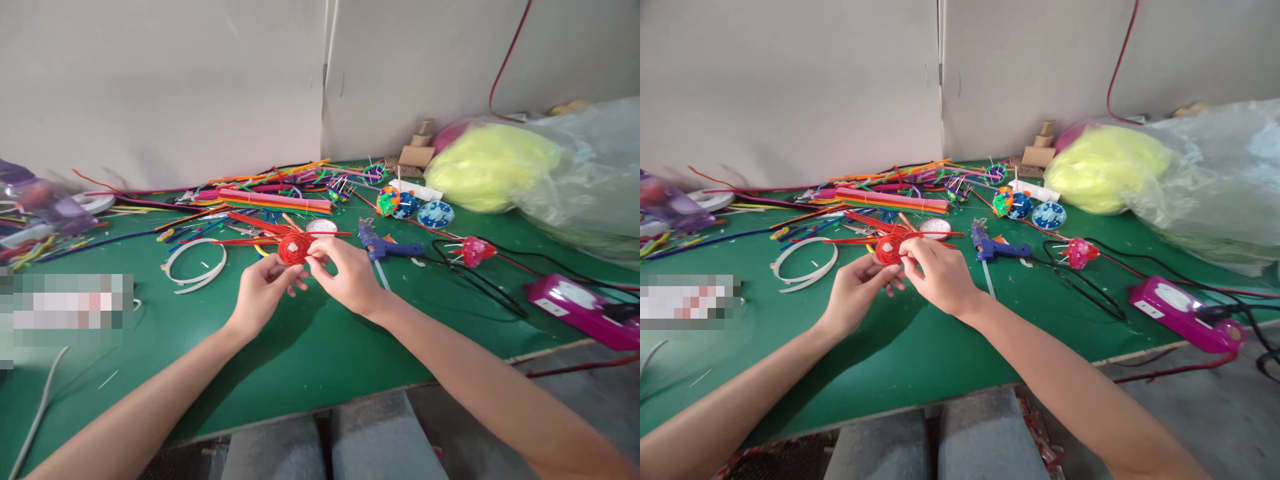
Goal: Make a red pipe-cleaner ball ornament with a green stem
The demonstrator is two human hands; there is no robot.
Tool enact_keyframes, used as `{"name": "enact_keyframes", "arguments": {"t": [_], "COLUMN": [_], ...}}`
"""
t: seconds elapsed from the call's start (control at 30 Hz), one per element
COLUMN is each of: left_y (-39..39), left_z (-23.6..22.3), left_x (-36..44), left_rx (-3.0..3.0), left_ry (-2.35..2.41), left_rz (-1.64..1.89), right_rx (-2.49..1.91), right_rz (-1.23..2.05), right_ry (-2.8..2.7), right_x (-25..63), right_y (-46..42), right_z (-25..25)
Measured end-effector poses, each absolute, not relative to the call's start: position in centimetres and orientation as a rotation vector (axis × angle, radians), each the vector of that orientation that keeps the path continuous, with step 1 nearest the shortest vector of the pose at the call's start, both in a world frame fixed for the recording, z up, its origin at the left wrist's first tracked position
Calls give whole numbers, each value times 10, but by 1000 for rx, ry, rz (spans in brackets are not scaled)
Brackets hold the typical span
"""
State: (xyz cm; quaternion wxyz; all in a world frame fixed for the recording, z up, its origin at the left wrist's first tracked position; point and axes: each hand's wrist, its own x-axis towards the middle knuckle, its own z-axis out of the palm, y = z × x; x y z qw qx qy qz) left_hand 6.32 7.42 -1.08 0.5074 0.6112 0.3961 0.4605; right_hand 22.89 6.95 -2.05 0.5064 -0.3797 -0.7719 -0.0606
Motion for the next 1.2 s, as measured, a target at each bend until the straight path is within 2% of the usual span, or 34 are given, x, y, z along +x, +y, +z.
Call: {"name": "enact_keyframes", "arguments": {"t": [0.17, 0.4, 0.5, 0.7, 0.77, 0.83, 1.0, 1.2], "left_y": [74, 78, 78, 78, 79, 80, 81, 81], "left_z": [-13, -16, -15, -14, -14, -15, -15, -15], "left_x": [63, 60, 60, 59, 59, 58, 58, 58], "left_rx": [1474, 1452, 1445, 1425, 1433, 1441, 1442, 1478], "left_ry": [958, 930, 913, 880, 879, 881, 886, 887], "left_rz": [1128, 1145, 1137, 1142, 1149, 1161, 1171, 1125], "right_rx": [-816, -808, -813, -927, -919, -940, -1056, -1046], "right_rz": [-298, -272, -53, 762, 943, 1003, 919, 1041], "right_ry": [-1929, -2046, -1993, -1676, -1588, -1556, -1666, -1703], "right_x": [229, 231, 231, 231, 232, 233, 234, 233], "right_y": [68, 67, 66, 69, 72, 74, 73, 71], "right_z": [-20, -20, -17, -6, -3, -1, 2, 1]}}
